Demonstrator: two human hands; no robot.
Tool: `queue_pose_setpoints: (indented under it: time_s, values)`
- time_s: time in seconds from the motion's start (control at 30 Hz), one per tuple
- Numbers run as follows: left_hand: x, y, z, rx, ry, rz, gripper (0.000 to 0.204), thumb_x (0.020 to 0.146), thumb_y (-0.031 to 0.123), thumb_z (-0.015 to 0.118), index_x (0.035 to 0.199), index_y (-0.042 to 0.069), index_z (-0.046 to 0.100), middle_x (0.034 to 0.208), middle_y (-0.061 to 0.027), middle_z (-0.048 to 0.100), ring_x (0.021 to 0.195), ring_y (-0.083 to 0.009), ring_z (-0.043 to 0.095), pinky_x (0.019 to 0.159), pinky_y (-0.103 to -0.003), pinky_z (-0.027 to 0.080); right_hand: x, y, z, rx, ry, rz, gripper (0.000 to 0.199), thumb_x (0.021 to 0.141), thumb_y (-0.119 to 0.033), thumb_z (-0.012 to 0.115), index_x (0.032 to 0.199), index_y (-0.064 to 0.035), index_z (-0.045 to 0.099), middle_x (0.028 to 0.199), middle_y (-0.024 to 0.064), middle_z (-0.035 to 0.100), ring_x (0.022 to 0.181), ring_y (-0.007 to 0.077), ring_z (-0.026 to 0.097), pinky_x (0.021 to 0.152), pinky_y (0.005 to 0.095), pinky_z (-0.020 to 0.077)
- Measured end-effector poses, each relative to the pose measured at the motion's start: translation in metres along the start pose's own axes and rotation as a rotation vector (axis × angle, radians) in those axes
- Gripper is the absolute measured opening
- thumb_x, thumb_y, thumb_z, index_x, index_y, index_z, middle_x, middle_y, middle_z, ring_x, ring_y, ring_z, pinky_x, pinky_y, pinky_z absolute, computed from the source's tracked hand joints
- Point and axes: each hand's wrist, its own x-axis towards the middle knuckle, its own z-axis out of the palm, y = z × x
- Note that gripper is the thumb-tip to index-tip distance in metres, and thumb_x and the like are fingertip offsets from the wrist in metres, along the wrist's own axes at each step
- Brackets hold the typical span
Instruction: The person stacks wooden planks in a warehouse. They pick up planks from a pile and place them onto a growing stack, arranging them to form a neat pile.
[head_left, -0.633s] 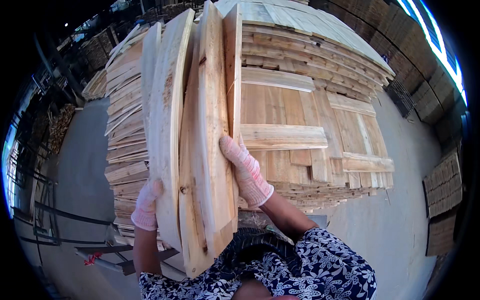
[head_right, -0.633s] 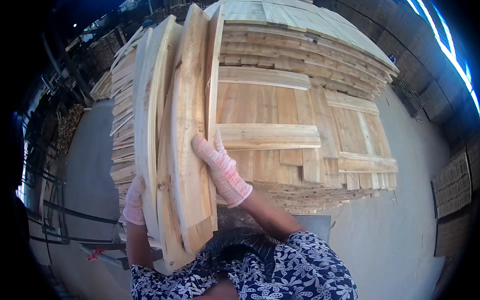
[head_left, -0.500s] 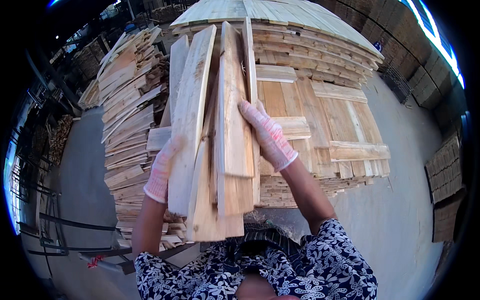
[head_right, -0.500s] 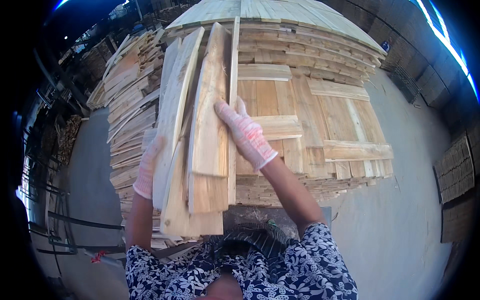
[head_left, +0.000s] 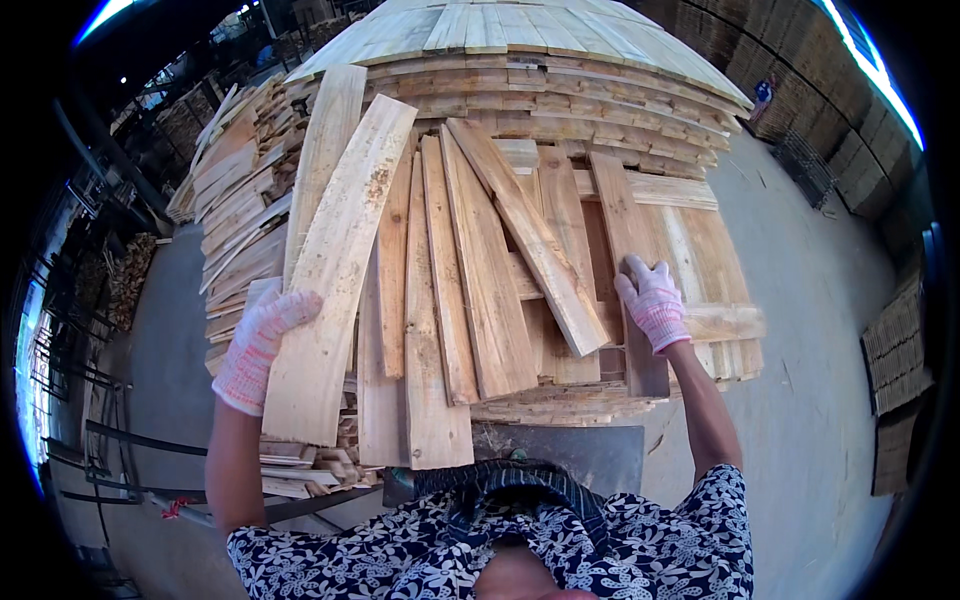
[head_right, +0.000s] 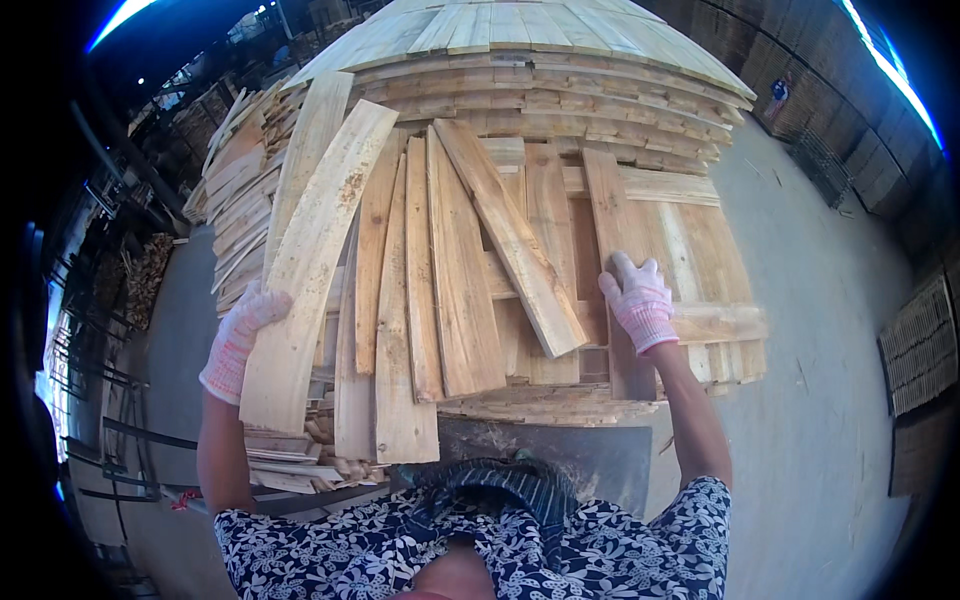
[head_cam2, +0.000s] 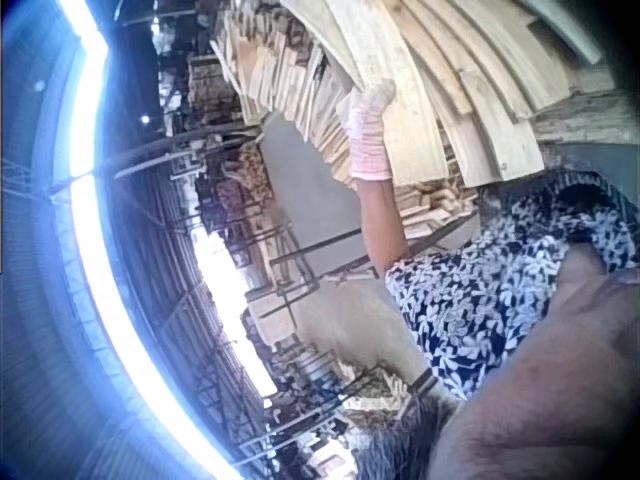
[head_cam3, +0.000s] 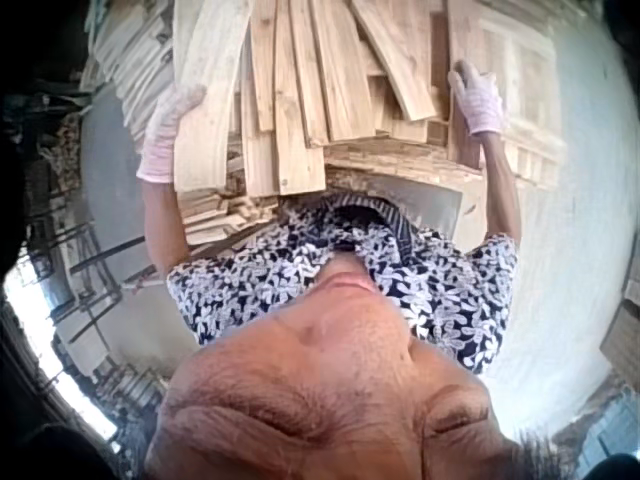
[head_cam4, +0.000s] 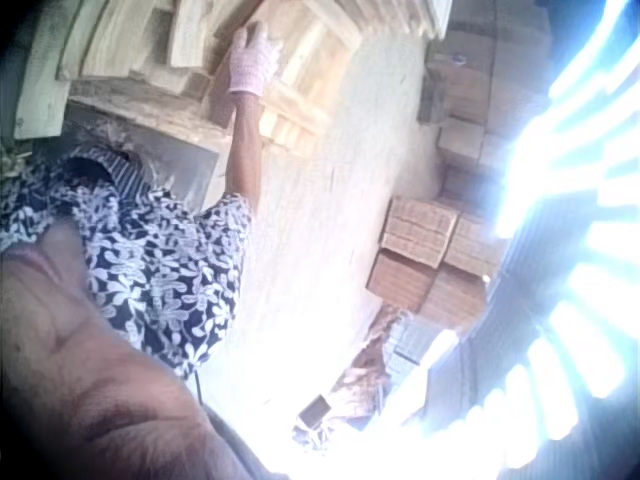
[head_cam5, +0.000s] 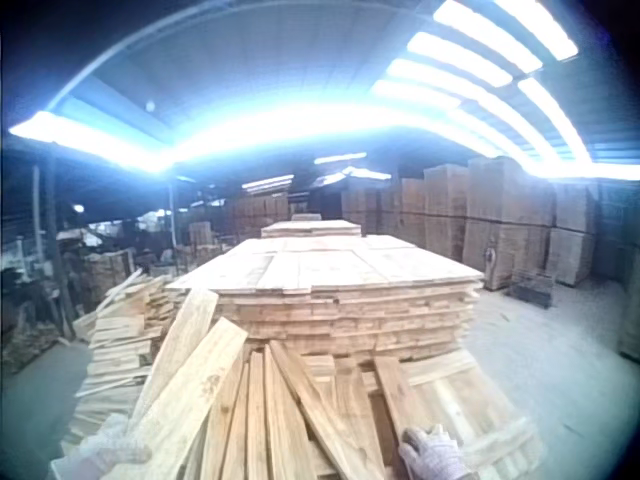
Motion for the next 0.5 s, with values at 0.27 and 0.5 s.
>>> queue_pose_setpoints:
  time_s: [0.27,0.5]
  values:
    - [-0.013,-0.004,0.106,-0.081,-0.120,-0.159,0.065,0.084,0.012,0.076,0.141,-0.001,0.047,0.124,-0.0140,0.066,0.107,-0.0190,0.069,0.090,-0.032,0.058,0.034,0.011,0.040,0.331,-0.089,-0.227,0.040,0.098,-0.036,0.061,0.132,-0.0162,0.064,0.116,0.0245,0.055,0.101,0.0409,0.062,0.091,0.0460,0.0517]
    - [0.053,-0.034,0.275,0.415,-0.313,-0.219,0.056,0.084,0.031,0.083,0.117,-0.001,0.051,0.102,-0.0135,0.067,0.088,-0.0181,0.071,0.070,-0.032,0.059,0.044,-0.033,-0.083,1.258,-0.245,0.166,0.091,0.089,-0.050,0.072,0.160,-0.0174,0.027,0.143,0.0175,0.049,0.115,0.0299,0.061,0.100,0.0403,0.0482]
